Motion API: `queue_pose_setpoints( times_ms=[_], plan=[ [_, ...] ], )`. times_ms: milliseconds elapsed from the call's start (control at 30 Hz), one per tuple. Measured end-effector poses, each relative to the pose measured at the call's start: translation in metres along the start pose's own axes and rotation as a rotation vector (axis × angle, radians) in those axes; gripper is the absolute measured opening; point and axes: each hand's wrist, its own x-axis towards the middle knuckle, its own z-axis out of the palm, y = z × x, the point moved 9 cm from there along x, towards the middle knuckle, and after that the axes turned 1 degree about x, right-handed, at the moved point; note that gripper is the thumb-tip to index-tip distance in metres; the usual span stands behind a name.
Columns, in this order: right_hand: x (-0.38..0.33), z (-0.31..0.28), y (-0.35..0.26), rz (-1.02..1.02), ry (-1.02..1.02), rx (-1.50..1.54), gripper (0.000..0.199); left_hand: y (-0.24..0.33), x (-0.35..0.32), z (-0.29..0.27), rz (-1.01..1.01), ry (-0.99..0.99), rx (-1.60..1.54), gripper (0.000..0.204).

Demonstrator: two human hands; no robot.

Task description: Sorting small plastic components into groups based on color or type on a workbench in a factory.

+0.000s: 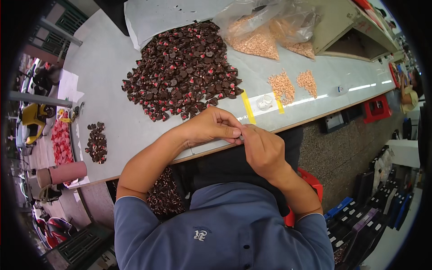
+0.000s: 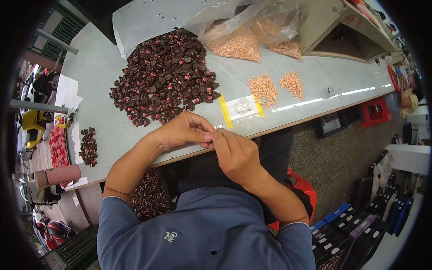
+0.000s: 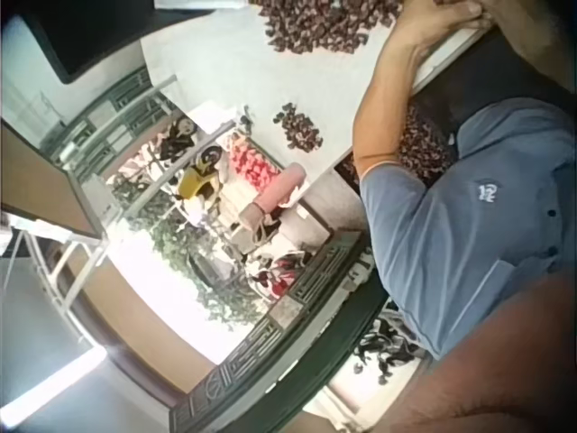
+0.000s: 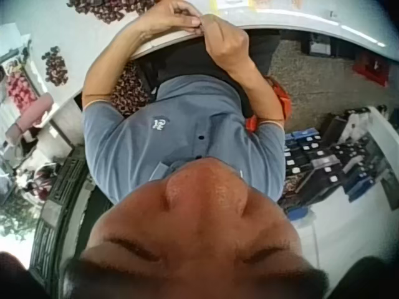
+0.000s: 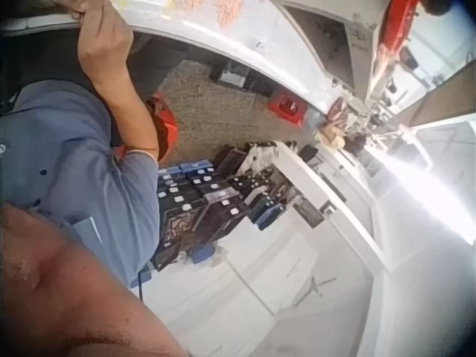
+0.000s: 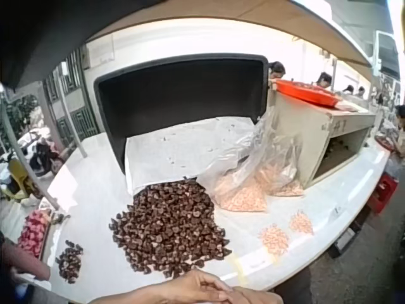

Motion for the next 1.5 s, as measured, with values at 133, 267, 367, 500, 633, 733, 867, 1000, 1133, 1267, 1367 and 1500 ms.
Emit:
queue_pose_setpoints(
  times_ms=[133,267,367,500,633,733,867,1000,1133,1267,1367,1500],
  plan=[
    [-0.001,-0.006,0.004,0.048,0.065,0.095,0.023,0.004,-0.004,-0.004,0.021,0.055,0.016,0.019],
    [-0.003,-0.011,0.039,0.292,0.011,0.463,0.021,0.006,-0.003,-0.001,0.010,0.043,-0.011,0.018],
    [0.000,-0.006,0.041,0.302,-0.099,0.542,0.017,0.004,-0.002,0.001,0.005,0.026,0.012,0.018],
    [0.002,0.003,0.037,0.215,-0.191,0.402,0.013,0.002,-0.003,0.002,-0.016,0.039,0.046,0.019],
    [0.004,0.004,0.032,0.160,-0.178,0.356,0.014,0.002,-0.003,0.001,-0.009,0.039,0.053,0.019],
    [0.005,0.004,0.032,0.138,-0.154,0.347,0.015,0.002,-0.002,0.002,-0.007,0.026,0.046,0.019],
    [0.006,0.005,0.032,0.121,-0.176,0.348,0.017,0.004,-0.002,0.005,-0.019,0.017,0.063,0.019],
    [0.006,0.005,0.034,0.119,-0.220,0.335,0.016,0.004,-0.002,0.006,-0.010,0.023,0.052,0.019],
    [0.013,-0.004,0.039,0.130,-0.247,0.306,0.014,0.003,-0.002,0.003,-0.011,0.027,0.059,0.021],
    [0.034,-0.023,0.051,0.102,-0.294,0.140,0.015,0.005,-0.004,0.002,0.017,0.015,0.096,0.023],
    [0.045,-0.027,0.066,0.043,-0.343,-0.113,0.014,0.007,-0.004,0.002,0.041,0.015,0.086,0.023],
    [0.050,-0.020,0.077,-0.007,-0.396,-0.257,0.011,0.006,-0.002,0.001,0.053,0.018,0.072,0.024]
  ],
)
